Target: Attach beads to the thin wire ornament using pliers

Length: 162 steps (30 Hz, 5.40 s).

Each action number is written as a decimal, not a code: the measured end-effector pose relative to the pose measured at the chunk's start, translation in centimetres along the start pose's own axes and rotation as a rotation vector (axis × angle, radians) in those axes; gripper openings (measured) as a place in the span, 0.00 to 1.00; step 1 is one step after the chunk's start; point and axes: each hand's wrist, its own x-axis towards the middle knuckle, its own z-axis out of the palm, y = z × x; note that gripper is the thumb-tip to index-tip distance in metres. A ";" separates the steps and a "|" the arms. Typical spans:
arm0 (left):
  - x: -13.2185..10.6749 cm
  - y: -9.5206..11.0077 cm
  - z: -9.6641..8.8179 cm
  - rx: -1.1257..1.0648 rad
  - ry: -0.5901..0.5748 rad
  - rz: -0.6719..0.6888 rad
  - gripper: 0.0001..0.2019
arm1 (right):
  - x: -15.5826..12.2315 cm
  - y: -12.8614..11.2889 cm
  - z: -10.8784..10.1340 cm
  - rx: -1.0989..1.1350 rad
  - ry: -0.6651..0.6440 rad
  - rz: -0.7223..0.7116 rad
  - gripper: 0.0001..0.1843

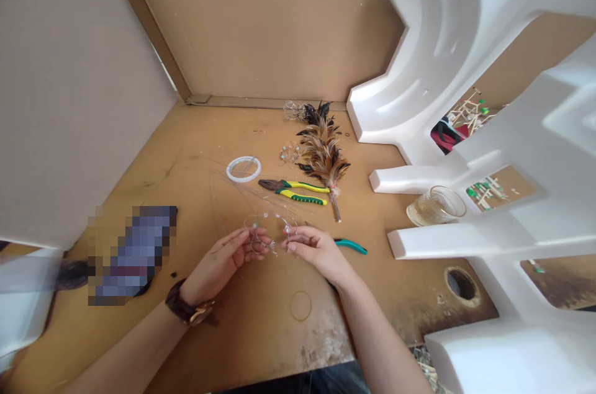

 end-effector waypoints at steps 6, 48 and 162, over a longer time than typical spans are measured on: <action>0.0 0.0 -0.2 0.021 -0.039 0.015 0.13 | 0.0 -0.1 -0.1 0.019 -0.012 0.004 0.15; -0.5 0.1 -0.1 0.078 -0.124 0.052 0.13 | 0.1 -0.1 -0.5 0.117 -0.027 -0.018 0.15; -0.9 -1.0 0.7 0.021 -0.217 -0.176 0.07 | 0.3 0.0 0.4 -0.017 0.203 -0.138 0.13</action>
